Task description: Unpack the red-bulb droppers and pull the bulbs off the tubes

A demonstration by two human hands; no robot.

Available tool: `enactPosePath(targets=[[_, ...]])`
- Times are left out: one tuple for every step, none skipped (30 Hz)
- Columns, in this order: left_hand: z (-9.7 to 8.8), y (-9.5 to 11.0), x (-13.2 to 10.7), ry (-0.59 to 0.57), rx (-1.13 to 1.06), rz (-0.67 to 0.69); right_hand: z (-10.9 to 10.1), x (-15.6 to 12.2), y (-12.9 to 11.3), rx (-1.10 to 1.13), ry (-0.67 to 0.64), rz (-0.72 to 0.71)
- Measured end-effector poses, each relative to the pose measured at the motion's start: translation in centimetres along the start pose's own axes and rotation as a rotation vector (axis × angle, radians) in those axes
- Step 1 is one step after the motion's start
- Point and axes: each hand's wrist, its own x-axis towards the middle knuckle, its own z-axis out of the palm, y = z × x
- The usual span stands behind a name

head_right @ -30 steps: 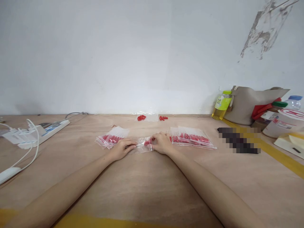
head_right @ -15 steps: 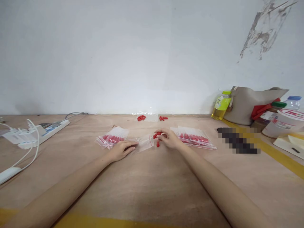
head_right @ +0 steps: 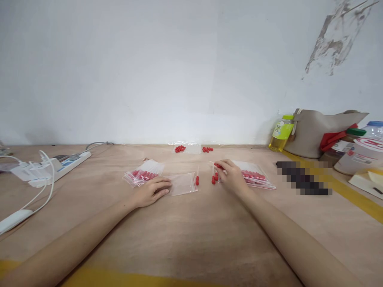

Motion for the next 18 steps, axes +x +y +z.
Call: enactPosePath(targets=[[0.0,-0.1,0.0,-0.008,0.010,-0.005,0.3,-0.2,-0.3,-0.030,-0.030,-0.027],[-0.1,-0.3,0.0,-0.022,0.026,-0.002,0.6,-0.4,-0.4,-0.055,-0.062,-0.052],[-0.1,-0.4,0.1,-0.037,0.047,0.008,0.9,-0.6,-0.5,-0.075,-0.099,-0.076],[-0.1,-0.5,0.2,-0.049,0.073,0.020,1.2,-0.7,-0.4,-0.090,-0.136,-0.101],[-0.1,-0.6,0.4,-0.054,0.100,0.027,1.4,-0.8,-0.4,-0.101,-0.167,-0.123],[0.0,-0.6,0.5,-0.054,0.123,0.027,1.6,-0.8,-0.3,-0.109,-0.193,-0.140],[0.1,-0.5,0.8,-0.049,0.139,0.018,1.7,-0.8,-0.2,-0.116,-0.213,-0.152],[0.3,-0.4,1.0,-0.038,0.150,0.001,1.9,-0.8,-0.1,-0.127,-0.229,-0.159],[0.5,-0.3,1.2,-0.023,0.156,-0.018,2.0,-0.8,-0.1,-0.142,-0.247,-0.162],[0.7,-0.1,1.4,-0.006,0.160,-0.039,2.1,-0.8,-0.1,-0.164,-0.264,-0.161],[0.8,0.1,1.7,0.009,0.163,-0.059,2.1,-0.9,-0.1,-0.189,-0.282,-0.158],[0.9,0.2,1.9,0.021,0.165,-0.077,2.2,-1.0,-0.1,-0.214,-0.300,-0.156],[0.9,0.3,2.0,0.031,0.169,-0.096,2.2,-1.1,-0.2,-0.238,-0.314,-0.155],[0.8,0.2,2.2,0.039,0.174,-0.114,2.2,-1.2,-0.3,-0.259,-0.325,-0.154],[0.6,0.1,2.2,0.050,0.186,-0.133,2.2,-1.3,-0.3,-0.278,-0.333,-0.153],[0.2,-0.3,2.2,0.064,0.203,-0.153,2.2,-1.3,-0.4,-0.294,-0.338,-0.151],[-0.3,-0.7,2.1,0.080,0.225,-0.181,2.2,-1.4,-0.5,-0.308,-0.342,-0.149],[-0.9,-1.3,2.0,0.095,0.252,-0.218,2.2,-1.5,-0.5,-0.319,-0.343,-0.145]])
